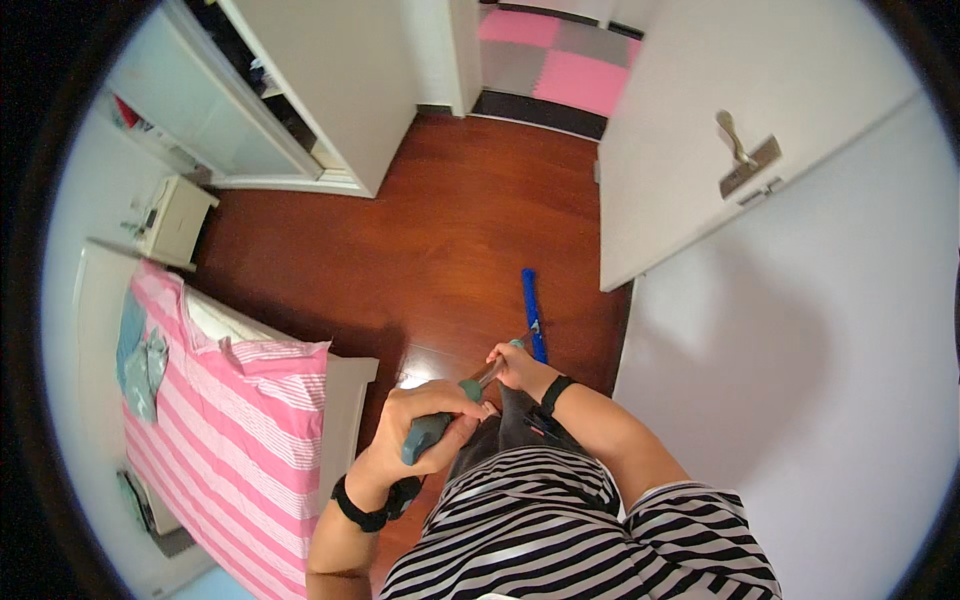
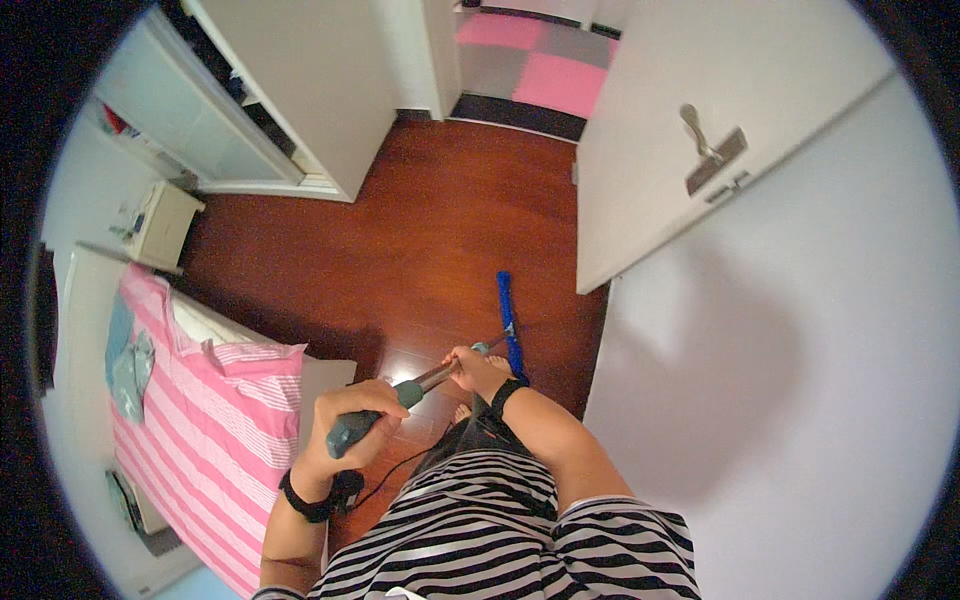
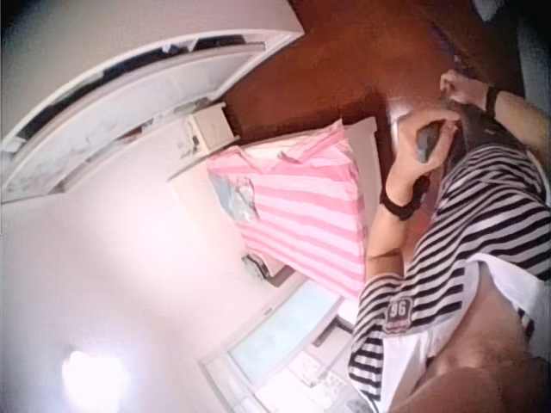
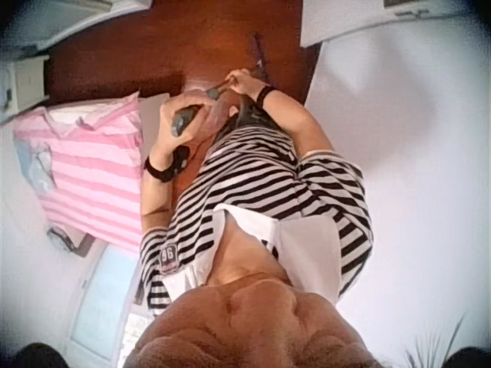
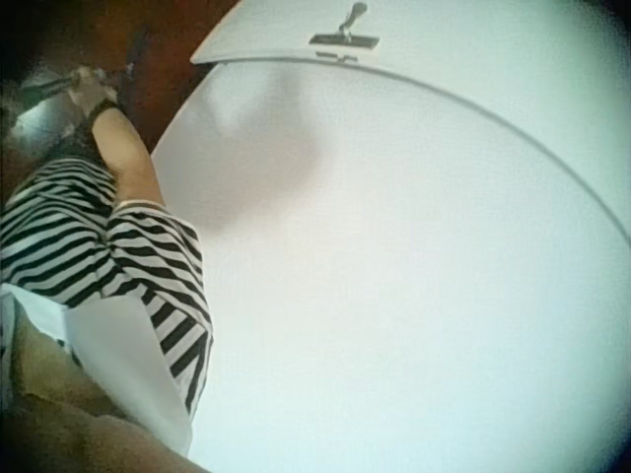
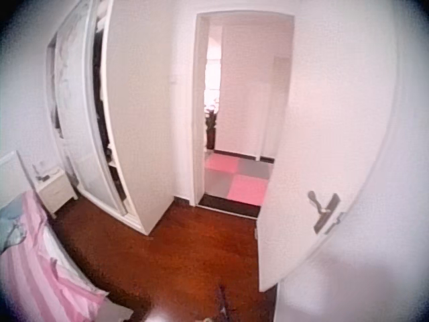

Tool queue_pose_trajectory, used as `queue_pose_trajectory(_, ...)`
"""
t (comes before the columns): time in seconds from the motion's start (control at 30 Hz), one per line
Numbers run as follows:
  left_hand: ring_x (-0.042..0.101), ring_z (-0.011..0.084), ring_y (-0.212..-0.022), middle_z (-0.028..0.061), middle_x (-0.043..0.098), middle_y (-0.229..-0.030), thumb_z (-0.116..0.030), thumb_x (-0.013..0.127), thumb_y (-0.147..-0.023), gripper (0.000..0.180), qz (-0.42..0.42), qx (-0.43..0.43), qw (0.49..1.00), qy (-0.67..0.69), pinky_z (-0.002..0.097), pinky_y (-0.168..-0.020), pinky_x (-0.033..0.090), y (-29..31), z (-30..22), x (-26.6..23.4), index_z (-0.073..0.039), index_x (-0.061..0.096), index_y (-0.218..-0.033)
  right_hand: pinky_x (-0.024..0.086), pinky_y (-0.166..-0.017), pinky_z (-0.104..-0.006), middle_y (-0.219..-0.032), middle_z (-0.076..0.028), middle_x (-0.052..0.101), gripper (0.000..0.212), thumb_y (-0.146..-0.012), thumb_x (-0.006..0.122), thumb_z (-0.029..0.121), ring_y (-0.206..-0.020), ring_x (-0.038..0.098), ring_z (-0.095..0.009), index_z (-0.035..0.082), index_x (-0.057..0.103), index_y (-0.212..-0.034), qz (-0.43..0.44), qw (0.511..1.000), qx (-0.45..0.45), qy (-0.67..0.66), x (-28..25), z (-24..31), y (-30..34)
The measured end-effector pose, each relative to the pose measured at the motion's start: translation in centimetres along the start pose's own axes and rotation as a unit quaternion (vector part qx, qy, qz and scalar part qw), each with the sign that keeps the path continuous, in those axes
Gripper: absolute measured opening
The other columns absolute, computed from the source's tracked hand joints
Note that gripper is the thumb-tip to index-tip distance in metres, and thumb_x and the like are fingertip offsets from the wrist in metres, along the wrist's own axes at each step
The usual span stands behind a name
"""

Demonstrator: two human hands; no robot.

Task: The person mops the wooden floor of a bedroom using a blue flat mop. They move the mop back and forth across the floor, covering areas near the bed, nightstand, and doorway.

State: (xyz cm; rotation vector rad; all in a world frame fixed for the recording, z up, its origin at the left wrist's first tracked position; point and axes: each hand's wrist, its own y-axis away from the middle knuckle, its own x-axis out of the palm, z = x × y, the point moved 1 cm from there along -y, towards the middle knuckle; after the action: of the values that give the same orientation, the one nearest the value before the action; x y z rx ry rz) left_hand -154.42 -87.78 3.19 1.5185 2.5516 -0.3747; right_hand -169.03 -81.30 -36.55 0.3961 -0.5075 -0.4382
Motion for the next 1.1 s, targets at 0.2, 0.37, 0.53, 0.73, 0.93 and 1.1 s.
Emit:
queue_pose_trajectory(0.2,0.068,0.0211,-0.073,0.0115,0.071,-0.083,0.008,0.065,-0.077,0.017,0.136,0.052,0.989,0.028,0.0282,-0.066,0.051,-2.1,-0.5,1.6,-0.001,0.071,-0.090,0.041,-0.059,-0.0294,-0.077,-0.009,0.058,0.020,-0.093,0.050,0.011,-0.065,0.050,-0.020,0.001,0.054,-0.075,-0.213,0.892,0.265,-0.298,-3.2,2.3,5.9)
queue_pose_trajectory(0.37,0.067,0.0205,-0.073,0.0104,0.071,-0.083,0.007,0.063,-0.081,0.014,0.194,0.082,0.974,0.086,0.0297,-0.067,0.052,-4.2,1.5,6.1,-0.001,0.071,-0.090,0.039,-0.056,-0.0344,-0.068,-0.005,0.041,0.026,-0.093,0.046,0.012,-0.059,0.038,-0.019,0.004,0.049,-0.069,-0.276,0.841,0.247,-0.395,-8.9,1.4,7.8)
queue_pose_trajectory(0.53,0.067,0.0180,-0.076,0.0119,0.069,-0.086,0.007,0.065,-0.083,0.014,0.204,0.058,0.971,0.107,0.0290,-0.066,0.051,-5.7,2.2,11.7,0.000,0.069,-0.095,0.030,-0.044,-0.0265,-0.064,-0.004,0.043,0.022,-0.095,0.050,0.009,-0.053,0.035,-0.013,0.000,0.055,-0.076,-0.282,0.849,0.216,-0.390,-14.5,1.6,8.7)
queue_pose_trajectory(0.73,0.068,0.0200,-0.078,0.0120,0.069,-0.088,0.008,0.065,-0.081,0.017,0.162,0.049,0.981,0.095,0.0304,-0.068,0.052,-8.3,1.7,14.8,0.000,0.070,-0.095,0.042,-0.055,-0.0273,-0.083,-0.010,0.054,0.018,-0.092,0.053,0.008,-0.063,0.048,-0.018,0.001,0.056,-0.076,-0.302,0.839,0.225,-0.391,-17.2,4.6,8.2)
queue_pose_trajectory(0.93,0.067,0.0269,-0.078,0.0124,0.069,-0.087,0.010,0.066,-0.079,0.020,0.157,0.122,0.978,0.064,0.0356,-0.073,0.052,-9.9,2.7,20.1,-0.002,0.070,-0.094,0.046,-0.066,-0.0334,-0.078,-0.012,0.055,0.011,-0.081,0.050,0.001,-0.065,0.051,-0.022,0.004,0.050,-0.071,-0.210,0.908,0.127,-0.340,-22.4,7.9,7.8)
queue_pose_trajectory(1.1,0.061,0.0259,-0.077,0.0106,0.061,-0.081,0.005,0.070,-0.071,0.032,0.171,0.170,0.967,0.076,0.0397,-0.087,0.049,-9.6,5.0,26.4,-0.002,0.069,-0.103,0.046,-0.054,-0.0352,-0.065,-0.010,0.049,0.013,-0.091,0.048,0.002,-0.056,0.049,-0.022,0.003,0.043,-0.079,-0.268,0.902,0.123,-0.314,-27.7,9.6,6.5)
